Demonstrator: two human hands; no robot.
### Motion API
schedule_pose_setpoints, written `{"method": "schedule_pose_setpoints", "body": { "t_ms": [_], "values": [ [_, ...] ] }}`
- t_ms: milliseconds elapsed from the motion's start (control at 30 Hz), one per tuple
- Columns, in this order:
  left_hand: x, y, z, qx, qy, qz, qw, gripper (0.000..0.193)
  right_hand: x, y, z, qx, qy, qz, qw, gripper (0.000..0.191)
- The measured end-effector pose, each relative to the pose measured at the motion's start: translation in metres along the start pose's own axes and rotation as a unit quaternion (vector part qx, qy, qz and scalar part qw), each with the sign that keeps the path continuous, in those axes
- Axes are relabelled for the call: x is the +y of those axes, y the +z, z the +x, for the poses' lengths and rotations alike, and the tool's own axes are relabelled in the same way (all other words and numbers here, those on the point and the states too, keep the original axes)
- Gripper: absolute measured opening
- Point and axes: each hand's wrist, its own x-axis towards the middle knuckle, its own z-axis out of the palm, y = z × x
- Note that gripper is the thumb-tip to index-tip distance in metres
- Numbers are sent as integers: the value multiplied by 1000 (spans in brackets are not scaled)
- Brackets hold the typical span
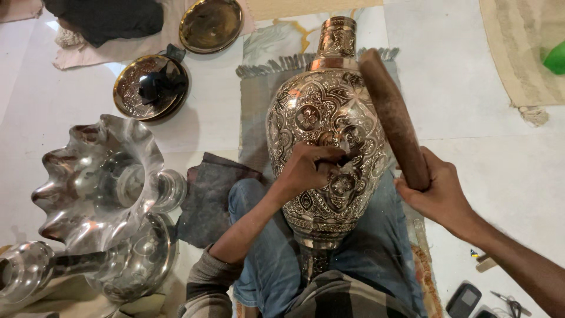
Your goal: The person sits on the floor with a large ornate metal vase held between the legs and chisels decorative patterns into its surface, holding a chisel against the metal and striking it with a wooden mallet, repositioning the chisel across different areas of the vase.
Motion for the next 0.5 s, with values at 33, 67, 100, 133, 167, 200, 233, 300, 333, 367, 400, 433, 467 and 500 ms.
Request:
{"method": "schedule_pose_setpoints", "body": {
  "t_ms": [33, 67, 100, 133, 167, 200, 233, 300, 333, 367, 400, 433, 467, 500],
  "values": [
    [0, 1, -2, 12, -15, -3, 1000, 44, -3, 0, 0, -5, -10, 26, 1000, 29],
    [0, 1, -2, 6, -8, -3, 1000, 46, -5, -3, -2, -2, 7, -7, 1000, 31],
    [0, 0, -3, -1, -1, -1, 1000, 48, -7, -5, -3, 0, 22, -38, 999, 32],
    [0, -1, -2, -7, 10, 3, 1000, 50, -9, -7, -3, 5, 35, -70, 997, 34],
    [0, -2, -1, -22, 17, 0, 1000, 52, -10, -7, -4, 1, 25, -97, 995, 35],
    [0, -3, -1, -38, 22, -3, 999, 54, -11, -7, -5, -6, 17, -123, 992, 35],
    [1, -4, 0, -49, 25, -6, 998, 55, -10, -6, -5, -16, 5, -150, 988, 36],
    [4, -4, -1, -26, -4, -8, 1000, 50, -7, 1, -6, -21, 57, -150, 987, 32],
    [4, -5, 1, -19, -15, -9, 1000, 47, -3, 5, -8, -19, 85, -148, 985, 30],
    [5, -6, 3, -31, -4, -7, 999, 49, 2, 10, -10, -11, 85, -132, 988, 33],
    [5, -6, 4, -43, 3, -4, 999, 51, 9, 15, -14, -8, 85, -115, 990, 35],
    [5, -7, 4, -55, 6, -4, 998, 53, 15, 22, -21, -9, 87, -97, 991, 37],
    [5, -7, 5, -62, 28, 16, 998, 51, 24, 26, -28, 20, 100, -91, 991, 38],
    [5, -7, 8, -69, 52, 36, 996, 50, 33, 30, -37, 50, 112, -86, 989, 38]
  ]
}}
